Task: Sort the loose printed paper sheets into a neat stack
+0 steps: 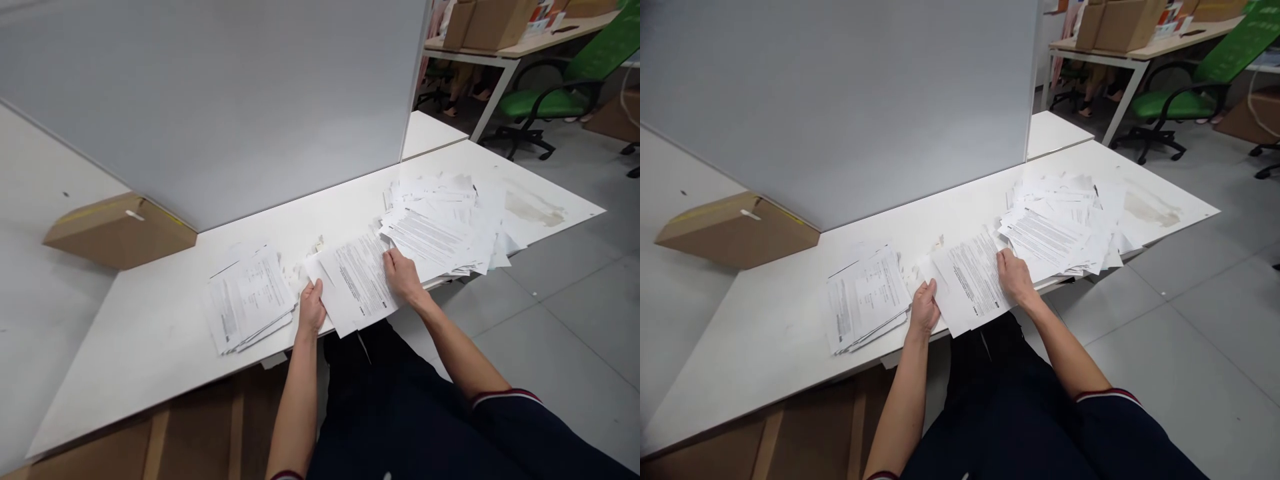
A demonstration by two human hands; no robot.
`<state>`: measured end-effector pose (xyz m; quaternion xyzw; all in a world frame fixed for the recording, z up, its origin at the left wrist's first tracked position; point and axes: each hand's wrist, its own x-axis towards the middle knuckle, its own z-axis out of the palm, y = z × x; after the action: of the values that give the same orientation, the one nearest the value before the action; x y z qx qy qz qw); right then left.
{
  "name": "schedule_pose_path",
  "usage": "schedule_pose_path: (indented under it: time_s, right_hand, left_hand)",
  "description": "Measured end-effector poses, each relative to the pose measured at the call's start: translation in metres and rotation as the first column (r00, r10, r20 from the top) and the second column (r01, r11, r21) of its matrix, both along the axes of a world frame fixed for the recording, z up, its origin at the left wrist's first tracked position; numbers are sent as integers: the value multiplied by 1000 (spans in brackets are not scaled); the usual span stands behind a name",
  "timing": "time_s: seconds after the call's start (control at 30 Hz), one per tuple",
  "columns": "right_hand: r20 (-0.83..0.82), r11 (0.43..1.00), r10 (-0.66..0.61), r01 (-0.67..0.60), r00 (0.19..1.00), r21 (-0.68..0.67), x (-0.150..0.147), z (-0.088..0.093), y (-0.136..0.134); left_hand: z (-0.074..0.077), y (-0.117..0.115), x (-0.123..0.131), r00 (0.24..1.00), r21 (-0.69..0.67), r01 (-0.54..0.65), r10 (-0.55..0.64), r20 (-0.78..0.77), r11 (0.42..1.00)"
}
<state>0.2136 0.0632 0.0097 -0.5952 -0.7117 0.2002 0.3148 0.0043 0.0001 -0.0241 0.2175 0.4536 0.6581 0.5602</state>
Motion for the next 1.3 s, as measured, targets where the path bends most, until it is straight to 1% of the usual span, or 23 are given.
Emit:
schedule_pose_path:
  time_s: [0.07,0.17,0.27,0.33,0.4,0.43,0.47,0.5,0.53,0.57,0.6,0.63,0.67,0.7,0.8,0.87,0.9,0.97,1.07,1.13,1.23,1.3]
  right_hand:
    - [61,1000,-8,9,998,-13,-9,-8,-5]
    - [111,1000,-7,8,994,-7,-23,-10,-13]
    - [115,999,44,-40,992,-33,-33,-9,-18]
    - [101,999,50,-49,994,-9,-36,-10,-19]
    - [42,999,22,-24,999,49,-34,-11,-19]
    - [-17,998,13,-12,1000,55,-32,-11,-18]
    - [-94,999,20,-18,995,28,-29,-11,-17]
    - [-179,998,48,-56,983,-38,-25,-11,-16]
    - [-268,985,87,-124,959,-123,-22,-10,-15]
    - [-357,956,126,-210,925,-206,-19,-8,-14]
    - [-443,918,156,-296,883,-265,-16,-5,-14]
    - [-521,883,176,-369,835,-292,-15,-1,-14]
    - [-588,864,184,-415,787,-286,-15,5,-14]
    - [-645,864,184,-434,742,-254,-15,11,-15]
    - [-747,902,201,-418,634,-111,-20,30,-19]
    - [-778,914,224,-405,587,-42,-24,35,-21]
    - [-788,913,232,-408,570,-26,-26,34,-21]
    - [-794,906,238,-423,560,-27,-30,26,-21]
    - [-778,886,233,-457,583,-77,-33,10,-19]
    - [-768,878,244,-471,593,-85,-34,2,-18]
    - [-746,882,275,-468,606,-55,-35,-4,-17]
    - [-714,892,291,-450,637,-38,-36,-3,-16]
  left_hand:
    - [0,0,0,1000,4,11,-11,-11,1000]
    - [0,-1,1,999,7,33,-33,-34,999]
    - [2,-2,1,998,7,38,-37,-49,999]
    - [2,-3,1,998,11,33,-33,-48,999]
    - [2,-3,2,999,14,28,-27,-42,1000]
    - [2,-4,2,999,14,24,-23,-38,1000]
    - [2,-4,2,999,13,20,-20,-34,1000]
    - [3,-4,3,999,12,17,-17,-30,1000]
    - [4,-4,3,999,11,18,-17,-28,1000]
    - [7,-4,4,999,14,18,-17,-29,1000]
    - [11,-4,4,999,24,14,-13,-37,1000]
    - [16,-5,4,999,44,3,-1,-55,999]
    - [23,-6,4,996,72,-13,18,-82,997]
    - [31,-8,4,992,108,-29,42,-118,994]
    - [54,-13,1,963,219,-70,123,-238,973]
    - [60,-16,-3,944,264,-73,152,-292,962]
    - [59,-16,-4,938,278,-71,159,-308,958]
    - [50,-16,-7,931,282,-62,158,-329,957]
    - [31,-14,-10,926,232,-52,134,-354,971]
    - [23,-13,-10,928,203,-56,127,-351,978]
    - [18,-12,-8,933,204,-78,143,-329,976]
    - [16,-11,-7,933,213,-87,154,-326,973]
